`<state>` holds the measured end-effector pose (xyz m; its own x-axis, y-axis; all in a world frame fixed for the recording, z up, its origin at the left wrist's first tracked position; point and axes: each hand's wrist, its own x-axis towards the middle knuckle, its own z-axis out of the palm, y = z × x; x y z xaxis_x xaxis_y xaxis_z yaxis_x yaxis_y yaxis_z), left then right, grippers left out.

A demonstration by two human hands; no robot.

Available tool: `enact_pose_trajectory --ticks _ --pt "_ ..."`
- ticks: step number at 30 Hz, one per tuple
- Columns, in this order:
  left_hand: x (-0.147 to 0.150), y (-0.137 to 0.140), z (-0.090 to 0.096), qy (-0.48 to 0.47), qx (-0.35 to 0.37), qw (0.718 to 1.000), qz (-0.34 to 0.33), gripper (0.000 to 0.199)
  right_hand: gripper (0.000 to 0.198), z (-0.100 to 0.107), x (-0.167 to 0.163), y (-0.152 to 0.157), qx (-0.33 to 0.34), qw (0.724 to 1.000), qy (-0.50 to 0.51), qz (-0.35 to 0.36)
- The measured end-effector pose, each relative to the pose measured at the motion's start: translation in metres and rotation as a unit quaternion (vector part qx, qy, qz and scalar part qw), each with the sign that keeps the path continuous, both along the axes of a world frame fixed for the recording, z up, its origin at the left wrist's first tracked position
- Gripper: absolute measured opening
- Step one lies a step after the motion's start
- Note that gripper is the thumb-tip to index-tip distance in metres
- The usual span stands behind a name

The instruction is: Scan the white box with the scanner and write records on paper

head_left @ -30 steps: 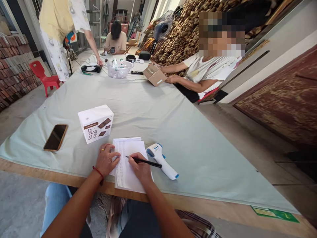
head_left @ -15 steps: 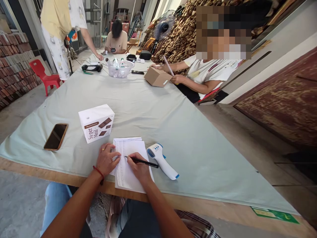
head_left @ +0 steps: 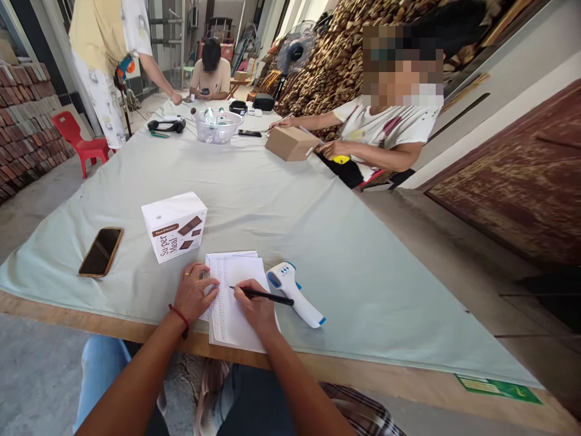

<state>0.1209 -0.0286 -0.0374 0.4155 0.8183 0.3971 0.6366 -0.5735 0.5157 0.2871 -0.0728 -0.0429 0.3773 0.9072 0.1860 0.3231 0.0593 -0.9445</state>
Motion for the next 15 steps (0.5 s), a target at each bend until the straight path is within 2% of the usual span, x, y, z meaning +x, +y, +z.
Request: enact_pose_trajectory --ticks 15 --pt "0.0002 0.0000 0.0000 -0.006 -0.011 1.000 0.000 0.013 0.020 -0.0034 0.0005 0.0006 -0.003 1.000 -0.010 0.006"
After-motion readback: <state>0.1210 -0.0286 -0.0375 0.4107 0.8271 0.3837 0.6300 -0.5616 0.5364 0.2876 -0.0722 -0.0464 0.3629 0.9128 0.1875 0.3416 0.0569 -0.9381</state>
